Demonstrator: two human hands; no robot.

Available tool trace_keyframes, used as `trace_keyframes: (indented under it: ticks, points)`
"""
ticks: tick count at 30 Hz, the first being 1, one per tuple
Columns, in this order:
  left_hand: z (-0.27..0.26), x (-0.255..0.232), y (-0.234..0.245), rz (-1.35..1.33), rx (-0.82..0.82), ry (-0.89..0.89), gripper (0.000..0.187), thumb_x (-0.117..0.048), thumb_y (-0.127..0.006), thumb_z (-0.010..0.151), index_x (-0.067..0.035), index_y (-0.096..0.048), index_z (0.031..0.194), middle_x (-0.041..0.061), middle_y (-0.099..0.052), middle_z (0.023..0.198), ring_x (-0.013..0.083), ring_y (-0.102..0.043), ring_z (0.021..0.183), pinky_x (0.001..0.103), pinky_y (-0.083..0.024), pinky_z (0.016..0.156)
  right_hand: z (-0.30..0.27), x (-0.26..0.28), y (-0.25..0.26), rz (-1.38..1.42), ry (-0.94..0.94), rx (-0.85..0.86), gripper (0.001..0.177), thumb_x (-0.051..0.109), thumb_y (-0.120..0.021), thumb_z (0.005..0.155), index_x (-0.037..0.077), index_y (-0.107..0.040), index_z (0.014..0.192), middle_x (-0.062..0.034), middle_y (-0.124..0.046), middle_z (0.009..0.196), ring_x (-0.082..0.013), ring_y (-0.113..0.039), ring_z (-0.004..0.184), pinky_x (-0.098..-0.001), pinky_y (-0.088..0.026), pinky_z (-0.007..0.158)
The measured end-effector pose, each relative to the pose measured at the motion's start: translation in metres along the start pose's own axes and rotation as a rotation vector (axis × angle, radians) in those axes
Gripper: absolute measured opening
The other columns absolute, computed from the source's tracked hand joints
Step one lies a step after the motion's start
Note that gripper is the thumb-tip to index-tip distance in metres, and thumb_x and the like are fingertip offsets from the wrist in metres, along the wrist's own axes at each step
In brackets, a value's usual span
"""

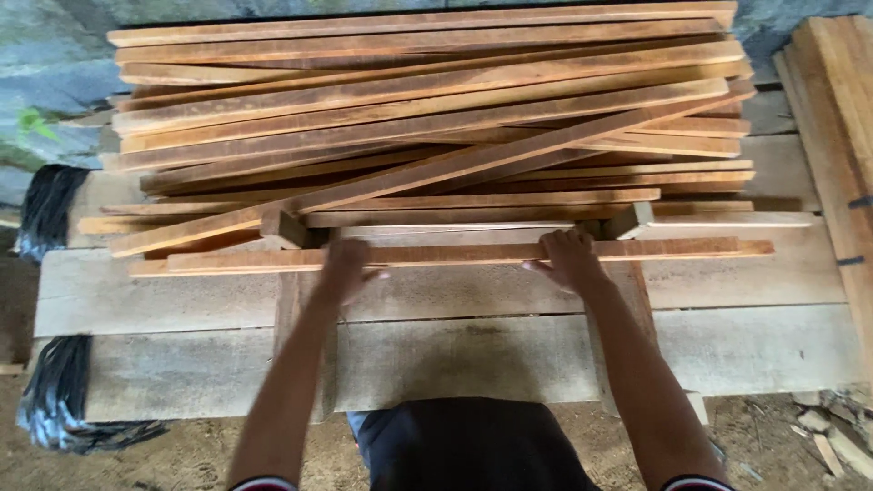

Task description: The person is arranging and sorting thin wooden strips on a wooden workbench in a workshop.

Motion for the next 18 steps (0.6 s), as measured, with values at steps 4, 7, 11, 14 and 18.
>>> trace_keyframes:
  ticks: [4, 7, 11, 14, 18]
  points:
    - [0.020, -0.026, -0.026, 0.170, 0.008, -0.048, 0.052, -0.059, -0.070, 0.084, -0.018, -0.060, 0.115, 0.001, -0.064, 0.105, 0.0213, -0.065, 0.102, 0.042, -0.047, 0.095, 0.020, 0.032, -0.014, 0.011, 0.095, -0.051, 0.050, 0.061, -0.062, 0.093, 0.020, -0.057, 0.121, -0.0039, -0.066, 0.113, -0.0275, -0.066, 0.113, -0.0502, -0.047, 0.103]
    - [0.024, -0.022, -0.040, 0.207, -0.068, -0.129, 0.052, -0.056, -0.073, 0.080, -0.019, -0.055, 0.111, -0.001, -0.059, 0.098, 0.0203, -0.064, 0.095, 0.040, -0.051, 0.086, 0.021, 0.033, -0.015, -0.034, 0.126, -0.132, 0.049, 0.060, -0.063, 0.091, 0.022, -0.056, 0.121, 0.0000, -0.064, 0.109, -0.0233, -0.066, 0.109, -0.0461, -0.049, 0.100]
    - [0.024, -0.020, -0.042, 0.202, -0.137, -0.146, 0.049, -0.058, -0.072, 0.080, -0.021, -0.055, 0.108, -0.002, -0.057, 0.094, 0.0195, -0.064, 0.089, 0.039, -0.052, 0.081, 0.019, 0.036, -0.003, 0.011, 0.109, -0.078, 0.050, 0.060, -0.064, 0.091, 0.023, -0.055, 0.124, -0.0011, -0.065, 0.111, -0.0245, -0.066, 0.111, -0.0480, -0.049, 0.100]
    - [0.023, -0.029, -0.023, 0.155, -0.075, -0.109, 0.048, -0.056, -0.071, 0.083, -0.021, -0.055, 0.111, -0.001, -0.059, 0.097, 0.0205, -0.065, 0.092, 0.040, -0.051, 0.085, 0.020, 0.037, 0.012, 0.092, 0.076, 0.027, 0.055, 0.066, -0.064, 0.089, 0.023, -0.059, 0.124, -0.0041, -0.072, 0.112, -0.0271, -0.070, 0.112, -0.0488, -0.050, 0.097]
    - [0.026, -0.025, -0.024, -0.011, 0.109, 0.031, 0.052, -0.055, -0.077, 0.081, -0.025, -0.056, 0.118, -0.003, -0.059, 0.103, 0.0217, -0.063, 0.102, 0.042, -0.048, 0.094, 0.037, 0.034, 0.009, 0.178, -0.036, 0.212, 0.071, 0.086, -0.066, 0.070, 0.028, -0.073, 0.110, -0.0045, -0.081, 0.104, -0.0300, -0.076, 0.105, -0.0484, -0.055, 0.090]
Point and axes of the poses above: each hand's wrist, its own z-axis towards the middle knuckle, its own y-axis out of the back of the hand, x = y × z, the point moved 4 cm from there along z, towards the middle knuckle
